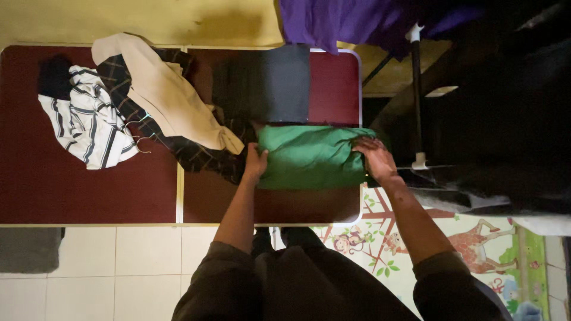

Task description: The person picks up and folds items of clothing on a table, including a green cloth and several shirts, then places some of the shirts onto plastic hangers.

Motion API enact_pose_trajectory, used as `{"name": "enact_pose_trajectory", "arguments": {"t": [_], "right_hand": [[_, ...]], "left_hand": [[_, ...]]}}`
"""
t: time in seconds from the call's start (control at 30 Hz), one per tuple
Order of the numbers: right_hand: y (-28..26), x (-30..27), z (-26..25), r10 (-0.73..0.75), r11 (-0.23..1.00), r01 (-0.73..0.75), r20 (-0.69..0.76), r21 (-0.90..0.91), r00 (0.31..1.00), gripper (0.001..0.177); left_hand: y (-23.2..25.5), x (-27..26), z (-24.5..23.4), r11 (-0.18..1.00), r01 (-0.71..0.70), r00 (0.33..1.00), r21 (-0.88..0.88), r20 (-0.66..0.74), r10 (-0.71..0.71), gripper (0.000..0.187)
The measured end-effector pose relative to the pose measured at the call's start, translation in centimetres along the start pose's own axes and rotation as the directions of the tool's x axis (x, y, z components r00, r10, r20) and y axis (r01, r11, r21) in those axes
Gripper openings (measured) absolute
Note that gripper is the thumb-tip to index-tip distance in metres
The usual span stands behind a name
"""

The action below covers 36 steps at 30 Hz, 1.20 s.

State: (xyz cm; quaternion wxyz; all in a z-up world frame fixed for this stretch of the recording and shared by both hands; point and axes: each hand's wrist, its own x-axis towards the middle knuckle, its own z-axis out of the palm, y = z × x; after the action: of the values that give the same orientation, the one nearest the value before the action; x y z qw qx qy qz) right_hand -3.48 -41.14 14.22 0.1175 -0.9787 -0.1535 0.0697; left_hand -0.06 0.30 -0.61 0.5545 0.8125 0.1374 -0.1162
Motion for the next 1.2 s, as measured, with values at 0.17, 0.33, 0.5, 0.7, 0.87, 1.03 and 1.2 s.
{"name": "enact_pose_trajectory", "arguments": {"t": [0.17, 0.33, 0.5, 0.7, 0.87, 1.03, 1.2], "right_hand": [[0.0, -0.1, 1.9, -0.018, 0.987, 0.01, -0.049, -0.161, 0.999, 0.045], [-5.4, -0.1, 3.2, 0.038, 0.987, -0.062, -0.157, -0.147, 0.987, 0.049], [-12.1, 1.3, 5.1, 0.096, 0.981, -0.112, -0.107, -0.156, 0.99, 0.068], [-11.3, 0.6, 5.8, 0.297, 0.955, -0.298, 0.065, 0.0, 0.953, 0.078], [-10.1, -0.3, 6.9, 0.25, 0.968, -0.25, 0.024, -0.013, 0.968, 0.078], [-10.3, -0.2, 6.8, 0.254, 0.967, -0.254, -0.021, -0.034, 0.967, 0.077], [-11.7, 0.9, 5.4, 0.236, 0.972, -0.234, -0.146, 0.03, 0.961, 0.074]], "left_hand": [[0.2, -1.5, 0.2, 0.991, -0.119, 0.993, 0.055, 0.027, 0.118, 0.051], [7.3, -6.3, 0.8, 0.888, -0.086, 0.969, 0.452, -0.169, 0.18, 0.065], [11.0, -8.8, 4.7, 0.413, -0.562, 0.764, 0.716, 0.258, 0.591, 0.078], [11.0, -8.3, 4.0, 0.43, -0.507, 0.862, 0.747, 0.446, 0.242, 0.099], [10.5, -8.3, 3.7, 0.428, -0.506, 0.863, 0.749, 0.437, 0.255, 0.102], [9.6, -8.9, 1.9, 0.424, -0.533, 0.826, 0.732, 0.341, 0.448, 0.099], [9.9, -8.5, -1.6, 0.491, -0.571, 0.805, 0.658, 0.332, 0.492, 0.086]]}}
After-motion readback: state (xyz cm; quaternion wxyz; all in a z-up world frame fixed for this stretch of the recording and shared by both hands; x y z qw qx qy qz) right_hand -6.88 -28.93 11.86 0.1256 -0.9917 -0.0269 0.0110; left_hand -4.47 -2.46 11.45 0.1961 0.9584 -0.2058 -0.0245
